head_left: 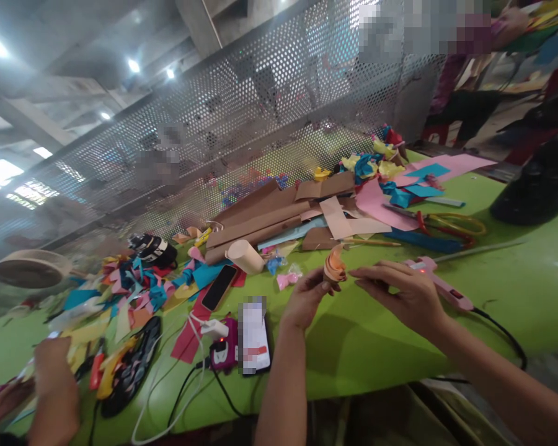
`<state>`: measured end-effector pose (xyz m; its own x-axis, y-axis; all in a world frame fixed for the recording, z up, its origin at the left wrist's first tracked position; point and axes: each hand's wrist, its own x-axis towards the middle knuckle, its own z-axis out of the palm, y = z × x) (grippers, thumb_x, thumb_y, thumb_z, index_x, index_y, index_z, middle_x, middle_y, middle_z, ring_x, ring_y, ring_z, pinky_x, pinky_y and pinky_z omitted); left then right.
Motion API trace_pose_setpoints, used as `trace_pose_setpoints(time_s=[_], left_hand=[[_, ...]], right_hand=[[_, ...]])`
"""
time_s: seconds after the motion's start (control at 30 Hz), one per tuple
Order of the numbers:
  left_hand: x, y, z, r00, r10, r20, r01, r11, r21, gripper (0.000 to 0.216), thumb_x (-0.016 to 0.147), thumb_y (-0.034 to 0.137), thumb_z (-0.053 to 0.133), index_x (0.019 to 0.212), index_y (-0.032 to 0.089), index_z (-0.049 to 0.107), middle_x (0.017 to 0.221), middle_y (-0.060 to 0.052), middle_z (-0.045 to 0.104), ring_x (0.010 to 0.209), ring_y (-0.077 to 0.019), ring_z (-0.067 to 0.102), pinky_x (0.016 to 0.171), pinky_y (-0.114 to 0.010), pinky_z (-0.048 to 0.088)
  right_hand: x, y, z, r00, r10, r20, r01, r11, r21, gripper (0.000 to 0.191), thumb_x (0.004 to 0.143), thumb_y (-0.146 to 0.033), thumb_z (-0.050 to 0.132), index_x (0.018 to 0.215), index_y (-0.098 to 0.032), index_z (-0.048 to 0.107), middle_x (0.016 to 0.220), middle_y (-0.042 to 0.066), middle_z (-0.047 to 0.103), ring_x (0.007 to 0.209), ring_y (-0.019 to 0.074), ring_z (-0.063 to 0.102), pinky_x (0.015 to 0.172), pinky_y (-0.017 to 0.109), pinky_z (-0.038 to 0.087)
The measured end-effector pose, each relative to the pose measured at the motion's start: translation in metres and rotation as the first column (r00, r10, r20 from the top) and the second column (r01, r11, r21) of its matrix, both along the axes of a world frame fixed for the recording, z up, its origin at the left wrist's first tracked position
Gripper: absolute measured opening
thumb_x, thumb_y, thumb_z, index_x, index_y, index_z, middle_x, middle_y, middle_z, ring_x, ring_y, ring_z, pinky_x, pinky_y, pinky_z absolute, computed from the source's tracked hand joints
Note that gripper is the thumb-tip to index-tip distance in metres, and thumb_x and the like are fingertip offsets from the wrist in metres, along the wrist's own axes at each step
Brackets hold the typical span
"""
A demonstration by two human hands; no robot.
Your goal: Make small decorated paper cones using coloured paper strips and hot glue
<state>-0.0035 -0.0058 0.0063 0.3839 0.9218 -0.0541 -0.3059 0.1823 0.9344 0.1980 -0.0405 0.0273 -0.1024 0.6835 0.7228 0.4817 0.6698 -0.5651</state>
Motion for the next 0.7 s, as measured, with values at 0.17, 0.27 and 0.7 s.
trace_pose_setpoints(time_s=[0.17, 0.27, 0.7], left_hand=[[-0.0005, 0.0003, -0.0007, 0.999, 0.01, -0.035, -0.01, 1.0, 0.008, 0.052, 0.062, 0.054, 0.092, 0.096, 0.018, 0.079, 0.085, -0.006, 0.073, 0.073, -0.0164, 0.058, 0.072, -0.031, 0.042], [-0.0014, 0.0007, -0.0026, 0.999, 0.032, -0.028, -0.032, 0.999, -0.01, 0.05, 0.061, 0.053, 0.092, 0.094, 0.019, 0.078, 0.082, -0.004, 0.071, 0.072, -0.0154, 0.056, 0.073, -0.031, 0.041], [-0.0006, -0.0002, 0.0006, 0.999, 0.005, 0.042, -0.003, 0.999, -0.054, 0.053, 0.061, 0.053, 0.092, 0.094, 0.014, 0.079, 0.083, -0.009, 0.075, 0.067, -0.0149, 0.055, 0.067, -0.03, 0.038]], right_hand=[[-0.0037, 0.0034, -0.0006, 0.998, 0.052, 0.02, -0.049, 0.994, -0.094, 0.021, 0.099, -0.025, 0.059, 0.105, -0.027, 0.078, 0.07, 0.002, 0.072, 0.059, 0.0177, 0.066, 0.057, 0.029, 0.052], [-0.0048, 0.0036, -0.0027, 0.996, 0.081, 0.025, -0.078, 0.992, -0.095, 0.021, 0.098, -0.025, 0.058, 0.103, -0.026, 0.079, 0.068, 0.002, 0.071, 0.059, 0.0168, 0.065, 0.056, 0.028, 0.051], [-0.0063, 0.0052, -0.0004, 0.964, 0.116, -0.241, -0.181, 0.945, -0.271, 0.017, 0.094, -0.029, 0.065, 0.107, -0.025, 0.074, 0.077, 0.002, 0.073, 0.062, 0.0175, 0.066, 0.055, 0.029, 0.052]])
